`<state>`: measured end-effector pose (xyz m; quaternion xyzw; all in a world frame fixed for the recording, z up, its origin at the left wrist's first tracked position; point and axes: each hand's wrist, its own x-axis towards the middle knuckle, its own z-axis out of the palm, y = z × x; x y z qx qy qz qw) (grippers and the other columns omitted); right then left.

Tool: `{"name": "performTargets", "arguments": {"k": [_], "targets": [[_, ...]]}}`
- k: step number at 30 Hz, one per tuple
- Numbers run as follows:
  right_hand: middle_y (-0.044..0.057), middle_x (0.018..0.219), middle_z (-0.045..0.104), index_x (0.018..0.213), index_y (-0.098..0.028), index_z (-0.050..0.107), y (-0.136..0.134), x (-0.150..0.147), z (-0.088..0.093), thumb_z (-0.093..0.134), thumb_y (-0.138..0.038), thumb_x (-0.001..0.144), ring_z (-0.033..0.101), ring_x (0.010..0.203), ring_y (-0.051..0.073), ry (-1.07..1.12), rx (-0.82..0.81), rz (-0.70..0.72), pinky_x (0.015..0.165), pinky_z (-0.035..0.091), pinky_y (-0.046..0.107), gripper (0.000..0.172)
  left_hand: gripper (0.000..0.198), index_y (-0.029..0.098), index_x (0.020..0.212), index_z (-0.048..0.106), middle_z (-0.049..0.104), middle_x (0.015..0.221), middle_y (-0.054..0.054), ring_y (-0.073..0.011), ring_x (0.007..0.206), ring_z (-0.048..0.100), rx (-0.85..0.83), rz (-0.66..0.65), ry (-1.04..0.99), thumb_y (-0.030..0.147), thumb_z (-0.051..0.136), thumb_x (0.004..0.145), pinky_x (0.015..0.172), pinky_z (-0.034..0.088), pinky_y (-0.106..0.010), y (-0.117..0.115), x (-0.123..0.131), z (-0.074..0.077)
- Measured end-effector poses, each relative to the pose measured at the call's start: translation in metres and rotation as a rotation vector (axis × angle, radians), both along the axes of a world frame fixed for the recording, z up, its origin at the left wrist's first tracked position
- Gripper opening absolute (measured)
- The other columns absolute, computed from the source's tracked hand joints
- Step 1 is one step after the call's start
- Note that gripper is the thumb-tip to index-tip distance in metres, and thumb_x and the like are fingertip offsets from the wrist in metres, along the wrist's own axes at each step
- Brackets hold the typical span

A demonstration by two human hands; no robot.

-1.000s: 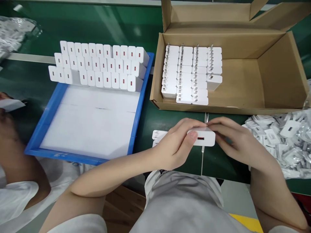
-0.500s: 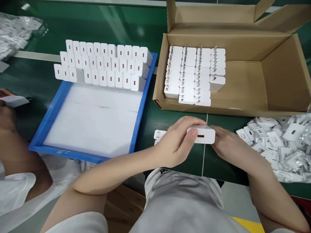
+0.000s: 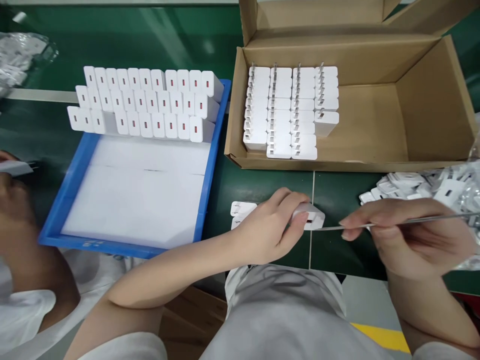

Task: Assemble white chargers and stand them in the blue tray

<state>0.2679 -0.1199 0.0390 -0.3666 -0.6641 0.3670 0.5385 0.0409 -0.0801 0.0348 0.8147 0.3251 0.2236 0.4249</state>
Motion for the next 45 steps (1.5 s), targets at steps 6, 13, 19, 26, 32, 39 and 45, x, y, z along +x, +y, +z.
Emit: {"name": "performTargets", "arguments": {"k": [6,13,19,26,32,39,45], "targets": [[0.009,0.097,0.073,0.11,-0.017,0.065,-0.002,-0.009,0.0,0.056,0.002,0.086,0.071,0.074,0.017,-0.019,0.043,0.07,0.059,0.062,0.029,0.032,0.04,0.003,0.123,0.052,0.059,0.11,-0.017,-0.0228,0.099,0.057,0.046,-0.021,0.118,0.029,0.031,0.101,0.083,0.055,-0.038,-0.002,0.003,-0.004],[0.006,0.09,0.072,0.105,-0.019,0.063,-0.001,-0.01,-0.007,0.058,0.0,0.084,0.071,0.079,0.018,-0.153,0.03,0.039,0.066,0.062,0.028,0.028,0.044,0.005,0.119,0.055,0.059,0.105,-0.016,-0.0244,0.098,0.061,0.089,-0.047,0.253,0.033,0.027,0.101,0.082,0.057,-0.039,-0.002,0.004,-0.007],[0.005,0.085,0.068,0.098,-0.018,0.06,0.004,-0.02,-0.01,0.054,-0.006,0.089,0.068,0.075,0.015,-0.293,0.034,0.043,0.065,0.057,0.025,0.016,0.043,0.01,0.112,0.057,0.059,0.1,-0.014,-0.0248,0.086,0.063,0.063,-0.092,0.44,0.035,0.025,0.1,0.07,0.058,-0.039,-0.001,0.008,-0.006],[0.003,0.083,0.064,0.089,-0.019,0.054,0.008,-0.025,-0.006,0.049,-0.015,0.097,0.061,0.071,0.013,-0.46,0.026,0.029,0.063,0.049,0.024,0.01,0.043,0.011,0.106,0.056,0.058,0.094,-0.012,-0.0217,0.066,0.059,0.116,-0.143,0.596,0.038,0.022,0.1,0.055,0.053,-0.036,-0.001,0.014,-0.007],[0.004,0.084,0.061,0.092,-0.018,0.052,0.01,-0.02,-0.003,0.048,-0.014,0.097,0.059,0.074,0.014,-0.444,-0.006,0.125,0.063,0.049,0.025,0.008,0.04,0.01,0.104,0.056,0.056,0.093,-0.012,-0.0199,0.064,0.057,0.101,-0.169,0.599,0.035,0.025,0.1,0.056,0.052,-0.034,0.002,0.017,-0.006],[0.006,0.091,0.061,0.093,-0.018,0.05,0.008,-0.021,-0.008,0.047,-0.006,0.095,0.055,0.076,0.013,-0.426,0.103,0.201,0.064,0.048,0.025,0.013,0.038,0.01,0.101,0.057,0.055,0.091,-0.012,-0.023,0.072,0.059,0.074,-0.194,0.604,0.032,0.026,0.099,0.062,0.053,-0.036,0.003,0.021,-0.005],[0.002,0.079,0.062,0.1,-0.018,0.057,0.008,-0.016,-0.005,0.05,-0.01,0.095,0.059,0.07,0.013,-0.3,0.076,0.095,0.061,0.05,0.025,0.012,0.039,0.01,0.112,0.054,0.058,0.1,-0.014,-0.0251,0.084,0.063,-0.022,-0.12,0.587,0.033,0.024,0.101,0.072,0.055,-0.039,0.007,0.019,-0.001]]}}
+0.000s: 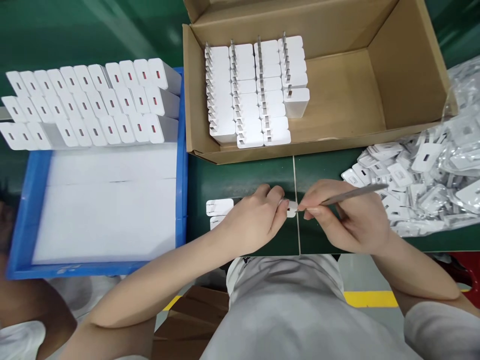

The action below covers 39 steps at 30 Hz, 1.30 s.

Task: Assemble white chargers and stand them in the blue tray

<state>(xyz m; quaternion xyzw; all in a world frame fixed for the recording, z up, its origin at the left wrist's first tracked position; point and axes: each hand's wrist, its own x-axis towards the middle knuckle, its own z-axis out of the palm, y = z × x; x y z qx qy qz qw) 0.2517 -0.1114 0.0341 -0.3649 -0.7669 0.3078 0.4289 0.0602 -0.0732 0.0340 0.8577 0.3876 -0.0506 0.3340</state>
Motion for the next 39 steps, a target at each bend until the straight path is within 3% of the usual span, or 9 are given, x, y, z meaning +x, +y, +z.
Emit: {"name": "performTargets", "arguments": {"k": [12,18,23,27,34,39], "targets": [[0.001,0.079,0.063,0.101,-0.02,0.059,0.0013,-0.0031,-0.0057,0.051,-0.011,0.095,0.061,0.069,0.013,-0.044,0.009,-0.037,0.06,0.051,0.024,0.013,0.039,0.01,0.109,0.055,0.059,0.098,-0.013,-0.0245,0.081,0.062,0.004,-0.004,0.01,0.033,0.024,0.101,0.069,0.054,-0.038,-0.0016,-0.0011,-0.0005],[0.002,0.077,0.064,0.091,-0.021,0.059,0.0017,-0.0042,-0.0026,0.05,-0.012,0.094,0.064,0.071,0.014,-0.095,0.024,-0.028,0.06,0.052,0.025,0.013,0.037,0.012,0.103,0.054,0.059,0.098,-0.012,-0.0242,0.082,0.061,0.06,-0.07,0.017,0.03,0.023,0.102,0.064,0.052,-0.035,-0.0007,-0.0006,0.0007],[0.002,0.074,0.064,0.088,-0.022,0.059,0.0022,-0.0052,-0.0013,0.048,-0.015,0.094,0.064,0.07,0.017,-0.108,-0.002,-0.038,0.056,0.052,0.026,0.014,0.039,0.011,0.106,0.054,0.059,0.096,-0.012,-0.0238,0.081,0.062,0.044,-0.047,0.006,0.032,0.022,0.102,0.064,0.052,-0.034,-0.0011,-0.002,-0.0006],[0.004,0.083,0.067,0.091,-0.022,0.058,0.0017,-0.0043,-0.0028,0.049,-0.012,0.093,0.063,0.07,0.017,-0.087,0.009,-0.003,0.057,0.052,0.028,0.013,0.039,0.011,0.106,0.055,0.058,0.095,-0.012,-0.022,0.073,0.061,0.02,-0.018,-0.002,0.034,0.023,0.101,0.061,0.051,-0.034,-0.0007,-0.0027,-0.0012],[0.005,0.088,0.063,0.099,-0.019,0.053,-0.0014,-0.0023,-0.0054,0.048,-0.003,0.09,0.063,0.078,0.016,-0.13,0.039,0.045,0.063,0.052,0.027,0.018,0.039,0.012,0.108,0.055,0.057,0.097,-0.012,-0.0231,0.079,0.061,-0.057,0.004,-0.032,0.036,0.025,0.101,0.068,0.053,-0.037,0.0003,-0.0022,-0.0016],[0.004,0.085,0.061,0.093,-0.018,0.051,-0.0019,-0.0046,-0.0044,0.048,0.001,0.088,0.063,0.083,0.016,-0.212,0.181,0.052,0.072,0.053,0.027,0.02,0.037,0.012,0.103,0.054,0.056,0.097,-0.013,-0.0289,0.096,0.061,-0.025,-0.034,-0.027,0.035,0.025,0.1,0.073,0.053,-0.039,-0.0024,-0.0009,-0.0052]]}}
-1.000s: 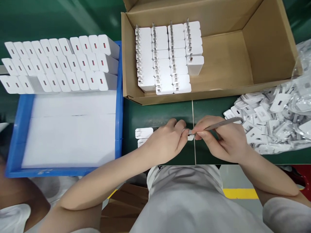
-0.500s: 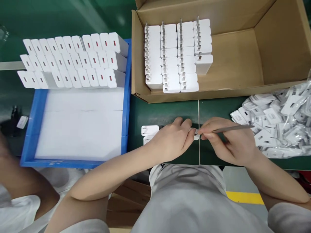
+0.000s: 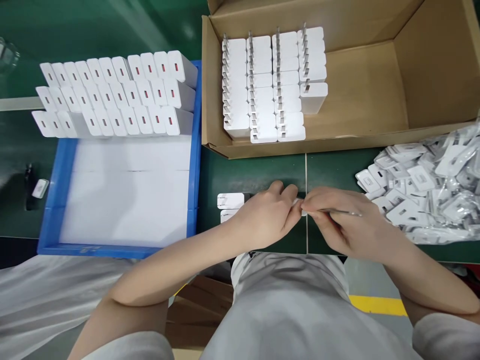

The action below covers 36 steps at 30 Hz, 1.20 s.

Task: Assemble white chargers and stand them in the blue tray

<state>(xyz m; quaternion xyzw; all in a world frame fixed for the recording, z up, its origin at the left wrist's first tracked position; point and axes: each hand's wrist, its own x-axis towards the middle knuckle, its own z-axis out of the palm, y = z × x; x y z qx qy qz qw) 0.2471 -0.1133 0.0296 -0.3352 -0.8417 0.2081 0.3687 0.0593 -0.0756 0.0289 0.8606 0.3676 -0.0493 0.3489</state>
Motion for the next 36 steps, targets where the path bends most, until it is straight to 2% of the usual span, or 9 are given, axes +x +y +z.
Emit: {"name": "performTargets", "arguments": {"k": [8,16,19,21,25,27,30,33,36], "targets": [[0.003,0.085,0.063,0.093,-0.019,0.049,-0.001,-0.001,0.008,0.042,-0.002,0.091,0.061,0.073,0.015,-0.124,-0.035,0.003,0.063,0.05,0.026,0.019,0.028,0.014,0.091,0.051,0.055,0.095,-0.013,-0.0272,0.094,0.06,0.01,-0.011,-0.008,0.033,0.032,0.099,0.061,0.048,-0.03,-0.004,0.003,-0.003],[0.006,0.083,0.065,0.092,-0.021,0.051,-0.001,0.001,0.004,0.042,-0.001,0.089,0.062,0.072,0.016,-0.137,-0.049,0.016,0.061,0.052,0.026,0.021,0.03,0.013,0.095,0.053,0.054,0.094,-0.012,-0.0254,0.084,0.06,0.017,0.01,-0.019,0.034,0.032,0.099,0.061,0.049,-0.033,-0.006,0.002,-0.003],[0.007,0.087,0.067,0.097,-0.02,0.055,0.0,0.004,0.002,0.044,-0.001,0.089,0.064,0.075,0.017,-0.063,-0.064,0.031,0.062,0.054,0.027,0.024,0.031,0.013,0.1,0.054,0.057,0.096,-0.012,-0.0254,0.085,0.06,-0.009,0.039,-0.05,0.034,0.032,0.1,0.069,0.052,-0.038,-0.005,-0.001,-0.003],[0.005,0.087,0.067,0.101,-0.022,0.057,0.001,0.007,0.005,0.048,-0.004,0.091,0.065,0.074,0.017,0.128,-0.147,0.021,0.063,0.056,0.029,0.022,0.032,0.013,0.105,0.055,0.059,0.101,-0.013,-0.0267,0.096,0.06,-0.033,0.083,-0.116,0.033,0.03,0.101,0.079,0.052,-0.041,-0.003,-0.003,-0.003],[0.002,0.08,0.064,0.097,-0.025,0.064,0.007,0.008,0.015,0.055,-0.015,0.094,0.062,0.06,0.016,0.686,-0.18,-0.38,0.045,0.049,0.03,0.014,0.034,0.013,0.115,0.054,0.061,0.11,-0.012,-0.0216,0.102,0.059,-0.042,0.214,-0.345,0.033,0.03,0.103,0.087,0.049,-0.036,-0.002,-0.009,-0.001],[0.004,0.082,0.064,0.095,-0.025,0.066,0.012,0.009,0.017,0.057,-0.018,0.093,0.063,0.063,0.018,0.771,-0.105,-0.562,0.044,0.048,0.033,0.012,0.032,0.013,0.118,0.053,0.061,0.112,-0.011,-0.0189,0.103,0.058,-0.049,0.23,-0.483,0.031,0.031,0.103,0.09,0.047,-0.033,-0.002,-0.011,0.001],[0.006,0.095,0.067,0.094,-0.023,0.068,0.017,0.013,0.014,0.059,-0.018,0.091,0.067,0.082,0.023,0.48,-0.136,-0.554,0.065,0.056,0.038,0.01,0.032,0.012,0.122,0.052,0.062,0.112,-0.011,-0.0185,0.104,0.057,-0.042,0.223,-0.641,0.028,0.031,0.103,0.091,0.046,-0.032,-0.003,-0.013,0.004],[0.009,0.111,0.064,0.099,-0.02,0.066,0.02,0.019,0.004,0.057,-0.015,0.091,0.064,0.102,0.025,0.006,-0.183,-0.36,0.085,0.054,0.039,0.013,0.033,0.013,0.124,0.051,0.061,0.112,-0.013,-0.02,0.104,0.056,-0.032,0.22,-0.697,0.028,0.03,0.103,0.091,0.046,-0.035,-0.004,-0.015,0.005],[0.014,0.125,0.055,0.11,-0.016,0.061,0.018,0.023,-0.01,0.046,-0.01,0.091,0.06,0.111,0.027,-0.312,-0.257,-0.172,0.087,0.055,0.04,0.025,0.034,0.013,0.125,0.05,0.06,0.113,-0.013,-0.0201,0.105,0.056,-0.031,0.223,-0.729,0.027,0.03,0.103,0.09,0.046,-0.035,-0.004,-0.016,0.002]]}}
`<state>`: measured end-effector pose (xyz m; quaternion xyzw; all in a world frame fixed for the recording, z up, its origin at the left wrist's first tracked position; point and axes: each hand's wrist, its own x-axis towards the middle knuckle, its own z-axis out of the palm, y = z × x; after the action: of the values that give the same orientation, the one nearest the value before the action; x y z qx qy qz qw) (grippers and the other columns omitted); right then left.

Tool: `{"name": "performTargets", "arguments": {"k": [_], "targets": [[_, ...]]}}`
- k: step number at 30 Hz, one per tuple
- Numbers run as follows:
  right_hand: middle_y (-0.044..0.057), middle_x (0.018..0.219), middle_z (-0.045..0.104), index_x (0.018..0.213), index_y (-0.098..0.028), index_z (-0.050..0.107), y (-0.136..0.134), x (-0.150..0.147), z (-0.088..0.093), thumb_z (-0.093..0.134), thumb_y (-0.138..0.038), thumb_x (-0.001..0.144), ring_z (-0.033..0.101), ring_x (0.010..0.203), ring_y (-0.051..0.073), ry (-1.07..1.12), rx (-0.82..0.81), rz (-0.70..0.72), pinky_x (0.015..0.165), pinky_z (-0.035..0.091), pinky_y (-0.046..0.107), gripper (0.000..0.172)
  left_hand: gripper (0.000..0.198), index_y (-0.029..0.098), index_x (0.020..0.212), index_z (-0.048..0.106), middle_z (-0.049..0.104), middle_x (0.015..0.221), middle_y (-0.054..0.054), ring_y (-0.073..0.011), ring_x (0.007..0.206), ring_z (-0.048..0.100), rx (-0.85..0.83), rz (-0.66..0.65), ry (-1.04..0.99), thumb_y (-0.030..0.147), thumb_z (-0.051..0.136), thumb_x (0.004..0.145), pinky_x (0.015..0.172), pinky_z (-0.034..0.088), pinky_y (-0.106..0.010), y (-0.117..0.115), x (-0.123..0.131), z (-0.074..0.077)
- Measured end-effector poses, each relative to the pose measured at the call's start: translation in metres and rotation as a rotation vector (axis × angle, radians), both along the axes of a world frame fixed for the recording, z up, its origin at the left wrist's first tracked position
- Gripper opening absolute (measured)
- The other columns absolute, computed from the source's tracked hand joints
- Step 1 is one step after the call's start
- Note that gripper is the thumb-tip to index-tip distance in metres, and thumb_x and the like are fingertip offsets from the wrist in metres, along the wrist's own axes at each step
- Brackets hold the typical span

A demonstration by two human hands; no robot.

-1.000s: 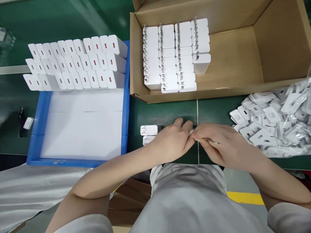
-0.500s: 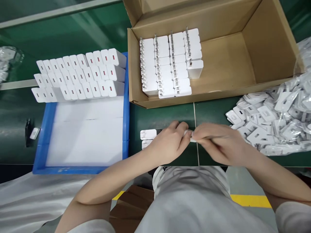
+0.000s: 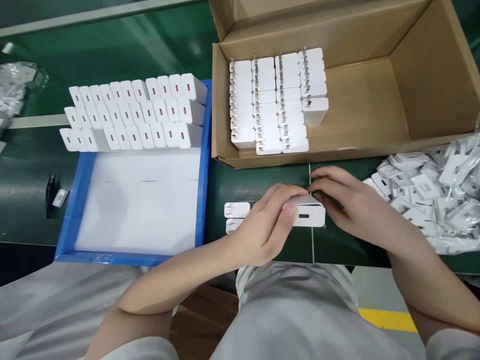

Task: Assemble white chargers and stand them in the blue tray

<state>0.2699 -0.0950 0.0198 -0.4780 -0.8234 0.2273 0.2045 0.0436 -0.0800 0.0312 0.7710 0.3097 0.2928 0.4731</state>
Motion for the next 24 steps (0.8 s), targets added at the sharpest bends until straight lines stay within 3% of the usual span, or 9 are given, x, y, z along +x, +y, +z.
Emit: {"name": "performTargets", "arguments": {"k": [5,9,12,14,18,24], "targets": [[0.015,0.13,0.055,0.117,-0.015,0.06,-0.002,0.002,-0.009,0.042,-0.005,0.088,0.058,0.116,0.034,-0.171,-0.056,0.142,0.087,0.056,0.049,0.035,0.035,0.01,0.125,0.05,0.059,0.114,-0.014,-0.0195,0.106,0.056,-0.006,0.005,-0.042,0.027,0.03,0.103,0.092,0.045,-0.034,0.0,-0.001,-0.001],[0.013,0.131,0.058,0.131,-0.018,0.054,-0.004,-0.002,0.007,0.053,-0.018,0.093,0.056,0.121,0.032,0.13,0.073,-0.017,0.099,0.05,0.049,0.038,0.035,0.01,0.124,0.05,0.06,0.115,-0.014,-0.0193,0.106,0.056,-0.022,0.02,-0.042,0.029,0.028,0.104,0.092,0.045,-0.034,0.0,-0.001,0.001],[0.012,0.13,0.06,0.134,-0.021,0.053,-0.006,-0.009,0.016,0.068,-0.028,0.087,0.058,0.12,0.031,0.389,0.121,0.039,0.1,0.051,0.044,0.049,0.034,0.01,0.123,0.05,0.06,0.115,-0.014,-0.0193,0.107,0.056,-0.033,0.022,-0.053,0.028,0.029,0.104,0.092,0.046,-0.034,0.0,0.0,0.001],[0.012,0.122,0.065,0.132,-0.02,0.056,-0.008,-0.015,0.016,0.074,-0.024,0.083,0.062,0.112,0.029,0.43,0.166,0.091,0.095,0.054,0.043,0.053,0.033,0.011,0.122,0.05,0.059,0.114,-0.014,-0.0199,0.109,0.056,-0.03,0.021,-0.067,0.028,0.03,0.104,0.092,0.046,-0.034,0.0,0.0,0.0],[0.012,0.108,0.071,0.128,-0.018,0.06,-0.011,-0.026,0.011,0.073,-0.008,0.08,0.067,0.1,0.026,0.478,0.275,0.063,0.083,0.057,0.041,0.05,0.034,0.011,0.123,0.049,0.059,0.113,-0.015,-0.0212,0.107,0.056,-0.019,0.008,-0.071,0.031,0.028,0.104,0.091,0.047,-0.037,-0.001,0.0,-0.003],[0.011,0.102,0.072,0.127,-0.023,0.062,-0.013,-0.031,0.01,0.074,-0.011,0.08,0.068,0.094,0.027,0.513,0.299,0.012,0.078,0.057,0.043,0.05,0.04,0.01,0.124,0.048,0.059,0.114,-0.016,-0.0224,0.108,0.055,-0.001,-0.01,-0.071,0.037,0.026,0.104,0.092,0.046,-0.039,0.0,0.0,-0.003]]}}
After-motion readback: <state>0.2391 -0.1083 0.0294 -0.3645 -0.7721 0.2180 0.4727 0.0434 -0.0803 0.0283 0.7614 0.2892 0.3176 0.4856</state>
